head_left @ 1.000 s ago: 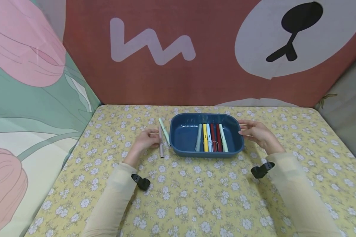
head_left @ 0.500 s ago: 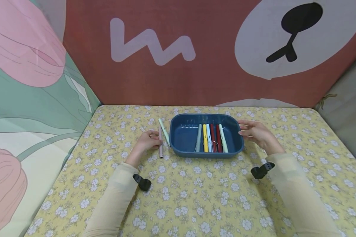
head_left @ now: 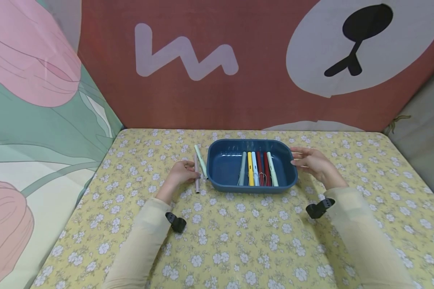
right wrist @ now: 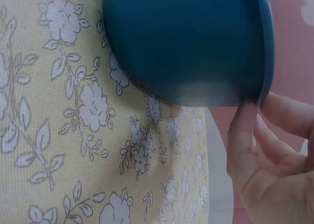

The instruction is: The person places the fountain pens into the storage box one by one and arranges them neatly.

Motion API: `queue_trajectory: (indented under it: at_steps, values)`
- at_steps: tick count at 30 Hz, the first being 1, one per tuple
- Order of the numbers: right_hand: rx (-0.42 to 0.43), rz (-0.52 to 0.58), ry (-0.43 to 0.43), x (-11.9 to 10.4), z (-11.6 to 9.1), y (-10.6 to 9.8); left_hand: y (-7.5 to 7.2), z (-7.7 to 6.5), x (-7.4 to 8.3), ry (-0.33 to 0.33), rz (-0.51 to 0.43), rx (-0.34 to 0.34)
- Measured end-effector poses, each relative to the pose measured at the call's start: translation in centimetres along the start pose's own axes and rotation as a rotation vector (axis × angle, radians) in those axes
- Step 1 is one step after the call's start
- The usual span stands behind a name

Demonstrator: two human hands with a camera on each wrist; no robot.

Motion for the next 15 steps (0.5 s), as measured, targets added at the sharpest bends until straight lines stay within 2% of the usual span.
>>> queue_trajectory:
  at_steps: [8, 15]
  values:
    - [-0.001, 0.005, -0.002, 0.17, -0.01, -0.05, 0.17, 0.07, 0.11, -0.020, 0.040, 0.022]
    - [-0.001, 0.008, 0.000, 0.09, 0.03, 0.01, 0.25, 0.00, 0.35, -0.028, 0.026, 0.024]
Point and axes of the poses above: each hand's wrist, its own z-axis towards the middle knuckle, its own y-axis out of the palm, x = y × z, the point moved 5 cm from there along z, towards the middle knuckle, and after that the axes turned 2 degrees about z, right-handed, at the moved point
